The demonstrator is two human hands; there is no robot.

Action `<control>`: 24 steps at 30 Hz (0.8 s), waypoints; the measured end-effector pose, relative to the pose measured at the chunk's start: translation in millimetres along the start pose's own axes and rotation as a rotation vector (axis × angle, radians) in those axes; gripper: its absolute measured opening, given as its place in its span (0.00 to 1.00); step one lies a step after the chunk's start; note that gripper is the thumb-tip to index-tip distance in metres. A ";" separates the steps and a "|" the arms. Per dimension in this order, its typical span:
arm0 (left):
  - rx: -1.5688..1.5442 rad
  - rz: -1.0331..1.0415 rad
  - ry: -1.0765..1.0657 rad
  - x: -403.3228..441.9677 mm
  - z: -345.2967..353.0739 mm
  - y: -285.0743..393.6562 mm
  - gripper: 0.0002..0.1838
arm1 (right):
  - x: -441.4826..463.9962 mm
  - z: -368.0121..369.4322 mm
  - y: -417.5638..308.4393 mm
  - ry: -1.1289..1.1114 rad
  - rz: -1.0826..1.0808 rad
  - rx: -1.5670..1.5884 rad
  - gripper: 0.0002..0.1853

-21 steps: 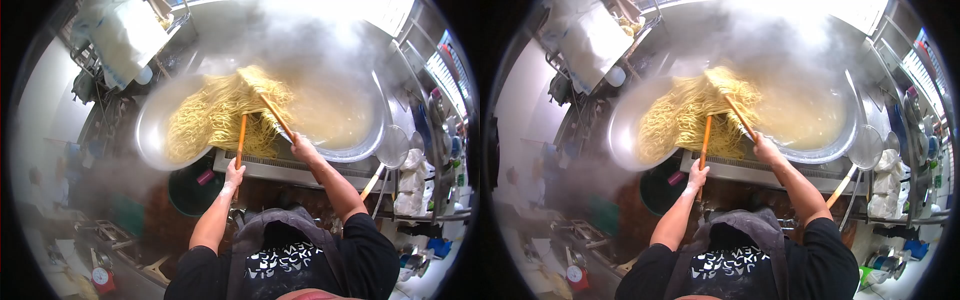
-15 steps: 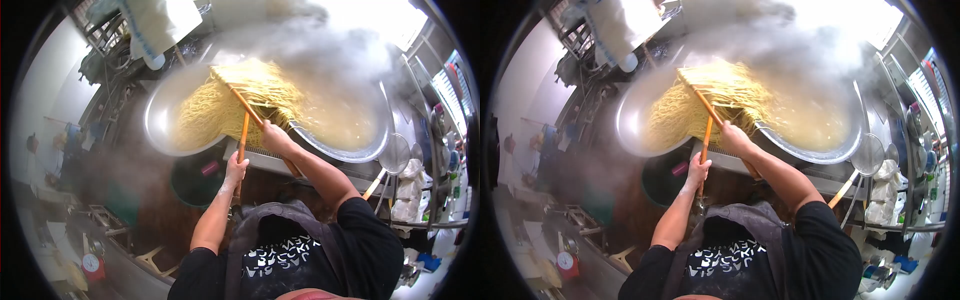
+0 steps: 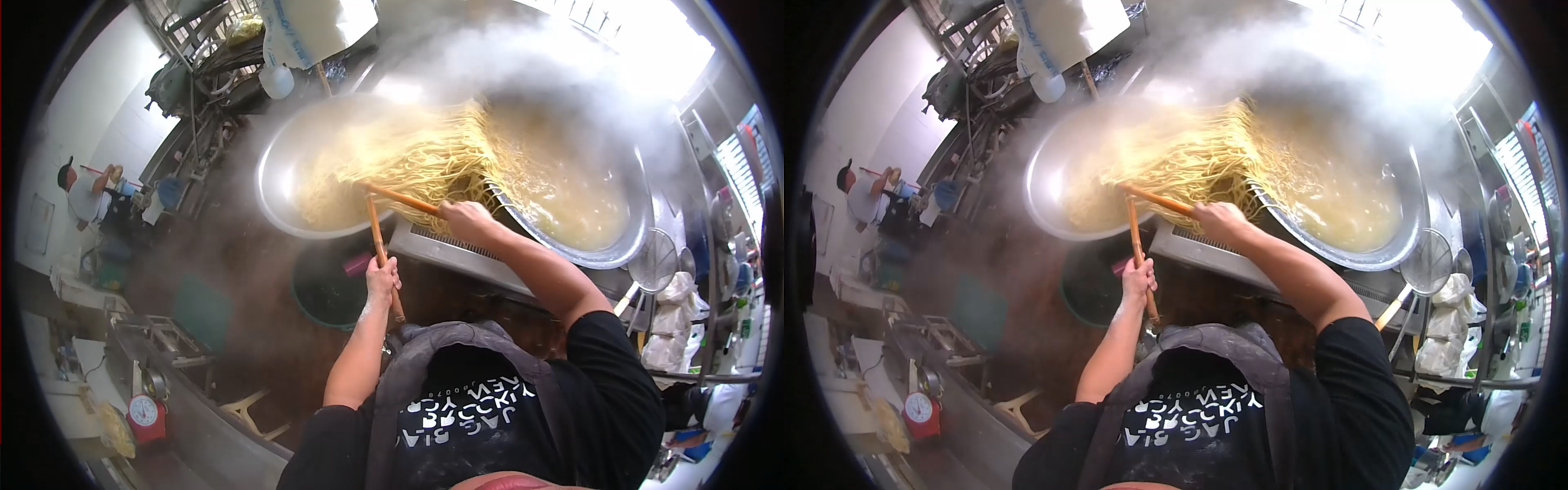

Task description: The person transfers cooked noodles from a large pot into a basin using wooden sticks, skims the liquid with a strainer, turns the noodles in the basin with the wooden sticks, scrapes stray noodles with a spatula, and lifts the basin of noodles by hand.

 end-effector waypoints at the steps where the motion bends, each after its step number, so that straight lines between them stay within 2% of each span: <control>1: 0.015 -0.019 0.007 0.9 -5.3 -6.1 0.18 | -11.8 -0.3 13.7 -0.011 0.041 -0.003 0.11; 4: 0.052 -0.075 -0.026 5.1 -22.9 4.4 0.16 | -51.5 -18.0 43.1 -0.009 0.181 0.059 0.11; 7: 0.365 -0.091 -0.068 0.9 -51.6 37.4 0.15 | -83.2 -22.8 81.3 0.026 0.259 0.075 0.13; 8: 0.543 -0.073 -0.054 -5.1 -62.0 50.8 0.16 | -91.6 -23.6 94.2 0.068 0.251 0.073 0.14; 11: 0.787 -0.111 -0.018 -23.9 -101.6 76.6 0.20 | -124.4 -42.6 107.1 0.060 0.328 0.135 0.14; 15: 0.987 -0.218 -0.095 -69.8 -128.4 125.0 0.24 | -153.3 -45.0 113.1 0.020 0.390 0.162 0.16; 18: 1.140 -0.167 -0.050 -105.6 -136.9 163.1 0.27 | -163.3 -36.7 120.6 -0.034 0.482 0.214 0.16; 19: 1.132 -0.243 -0.029 -118.0 -139.7 174.1 0.30 | -164.2 -35.7 120.5 -0.039 0.483 0.224 0.17; 22: 1.416 -0.070 -0.011 -142.7 -147.1 214.0 0.32 | -167.4 -29.4 119.7 -0.063 0.477 0.247 0.18; 24: 1.465 -0.068 0.000 -152.5 -161.2 230.8 0.33 | -168.4 -25.6 120.8 -0.076 0.459 0.250 0.19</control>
Point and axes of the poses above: each hand's wrist, its own x-axis towards the middle knuckle, its own z-axis out of the palm, y = z × x, the point moved 6 cm from there along x, towards the middle knuckle, and after that the axes turned 4 degrees about x, right-handed, at the moved point
